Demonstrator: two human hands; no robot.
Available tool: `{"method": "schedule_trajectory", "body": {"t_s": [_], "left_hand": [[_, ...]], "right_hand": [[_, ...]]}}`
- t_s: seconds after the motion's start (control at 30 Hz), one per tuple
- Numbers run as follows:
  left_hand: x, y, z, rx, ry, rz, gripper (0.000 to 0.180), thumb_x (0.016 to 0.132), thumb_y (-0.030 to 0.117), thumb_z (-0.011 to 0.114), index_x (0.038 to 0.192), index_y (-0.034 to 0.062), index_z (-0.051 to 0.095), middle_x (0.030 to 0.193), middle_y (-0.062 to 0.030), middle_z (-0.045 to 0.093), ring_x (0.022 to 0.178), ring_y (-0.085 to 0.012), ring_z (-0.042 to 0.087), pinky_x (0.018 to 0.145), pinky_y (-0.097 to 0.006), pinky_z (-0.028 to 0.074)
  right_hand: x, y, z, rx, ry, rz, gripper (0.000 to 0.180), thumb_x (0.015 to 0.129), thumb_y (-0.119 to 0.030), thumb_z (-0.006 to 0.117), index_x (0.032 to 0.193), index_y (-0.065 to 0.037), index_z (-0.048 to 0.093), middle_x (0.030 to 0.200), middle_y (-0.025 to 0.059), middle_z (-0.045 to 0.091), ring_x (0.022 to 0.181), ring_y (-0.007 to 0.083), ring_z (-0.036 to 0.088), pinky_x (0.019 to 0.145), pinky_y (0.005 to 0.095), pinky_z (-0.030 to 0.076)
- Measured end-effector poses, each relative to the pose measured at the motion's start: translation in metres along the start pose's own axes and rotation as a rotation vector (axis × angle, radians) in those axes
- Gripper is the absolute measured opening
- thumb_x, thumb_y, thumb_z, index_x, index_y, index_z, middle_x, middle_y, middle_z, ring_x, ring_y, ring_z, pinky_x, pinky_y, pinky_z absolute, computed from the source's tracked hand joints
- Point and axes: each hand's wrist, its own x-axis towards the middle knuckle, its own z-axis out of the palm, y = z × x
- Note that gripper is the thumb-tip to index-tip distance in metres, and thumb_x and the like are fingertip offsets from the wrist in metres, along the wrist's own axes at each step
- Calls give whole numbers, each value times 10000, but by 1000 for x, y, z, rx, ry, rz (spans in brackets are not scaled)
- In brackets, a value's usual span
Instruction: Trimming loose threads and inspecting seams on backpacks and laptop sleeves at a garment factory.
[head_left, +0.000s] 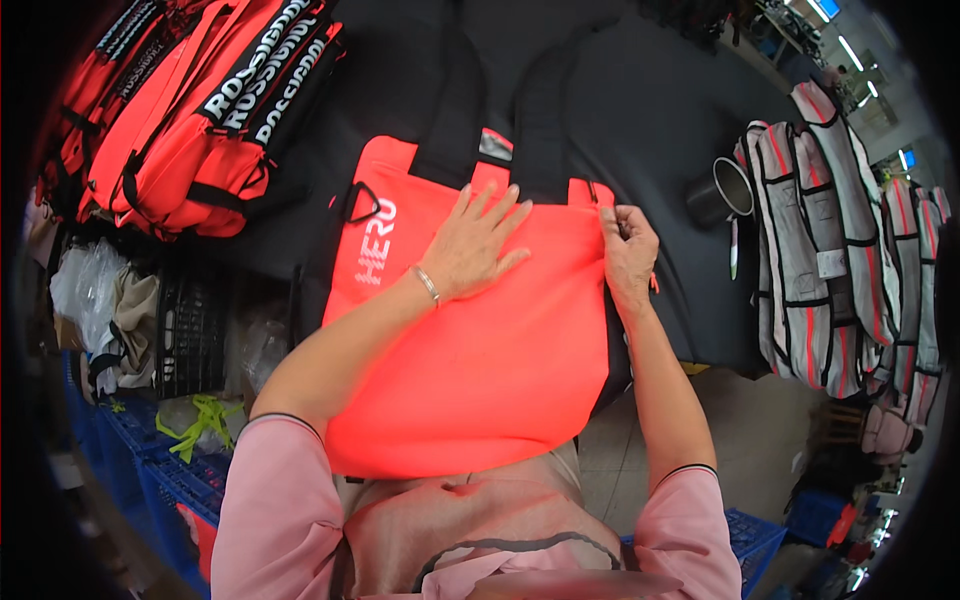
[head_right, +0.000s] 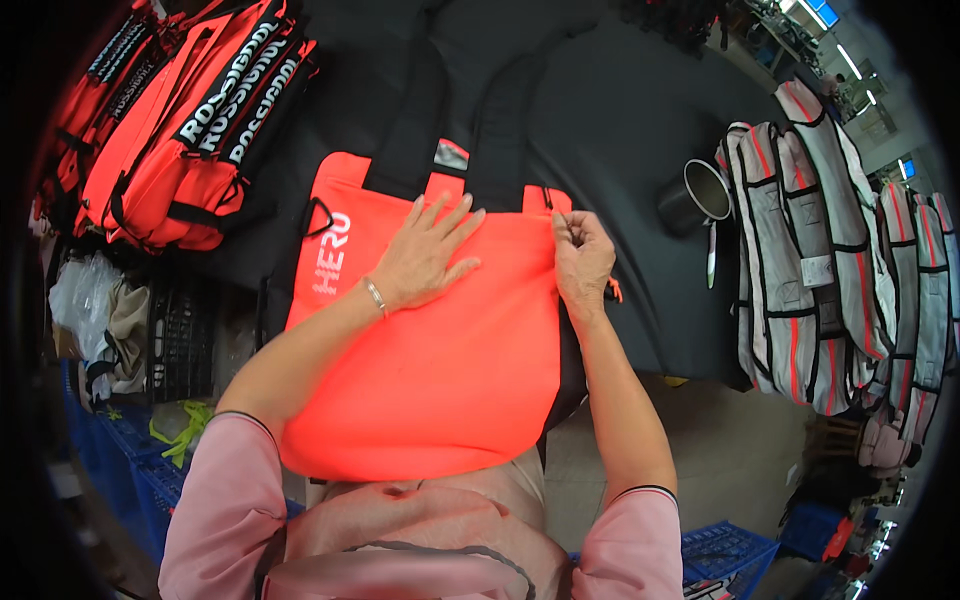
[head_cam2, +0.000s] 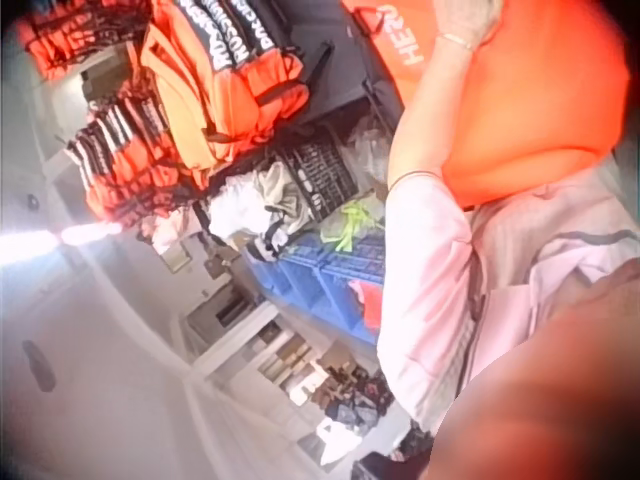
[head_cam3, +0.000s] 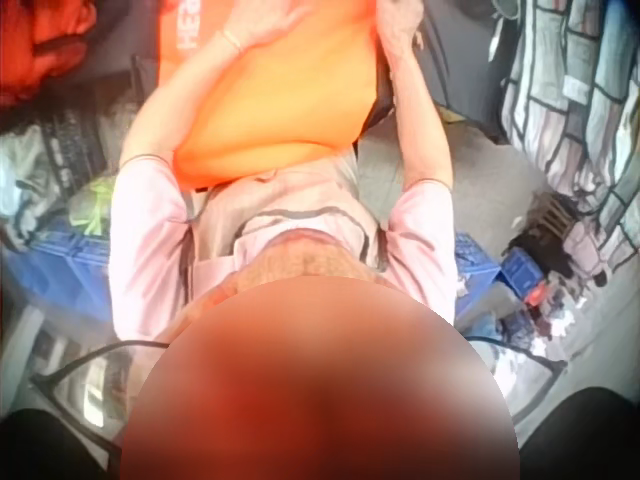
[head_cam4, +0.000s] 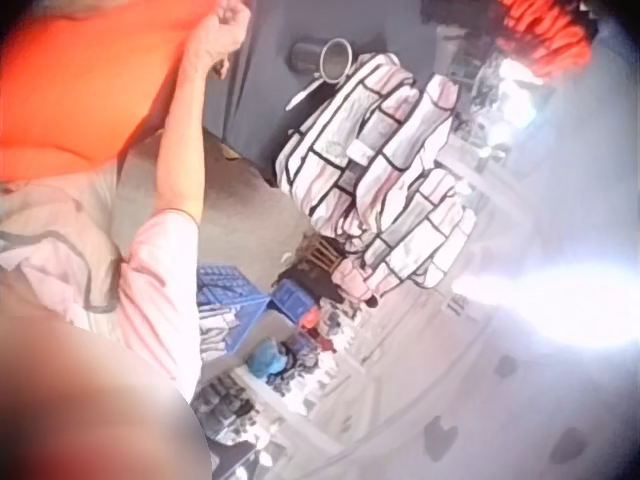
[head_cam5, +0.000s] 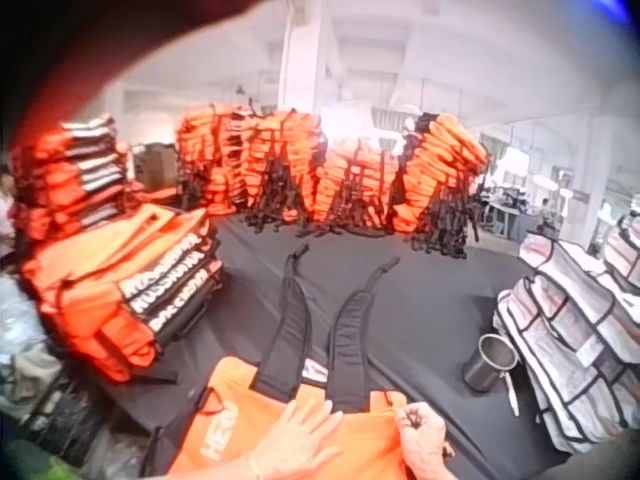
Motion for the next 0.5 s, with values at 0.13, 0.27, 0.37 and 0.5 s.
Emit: {"method": "schedule_trajectory", "body": {"t_s": [0.13,0.27,0.37,0.5], "left_hand": [[-3,2,2,-251,-70,-65,619,980,470,461,1454,78,393,1512,-143,369,1423,-325,290,1174,-491,200],[-4,4,-3,-289,-74,-85,612,971,461,487,1447,84,408,1504,-143,381,1419,-324,300,1174,-489,204],[0,6,-4,-337,-56,-87,606,962,448,514,1441,90,418,1496,-145,391,1409,-326,319,1172,-488,212],[3,2,-4,-535,28,-159,549,972,345,528,1421,46,424,1473,-177,408,1377,-334,371,1164,-467,244]], "right_hand": [[40,-26,-3,-117,-140,25,265,912,-199,635,751,9,598,607,-51,471,591,37,399,540,256,350],[96,-52,30,-367,-131,13,311,870,-292,652,849,19,662,682,69,630,638,176,588,647,318,454],[136,-13,61,-406,-175,156,353,829,-341,689,876,8,690,821,125,691,763,244,651,760,341,495],[147,-7,89,-274,-120,355,274,829,-244,728,901,18,691,830,91,691,785,181,638,755,327,490]]}}
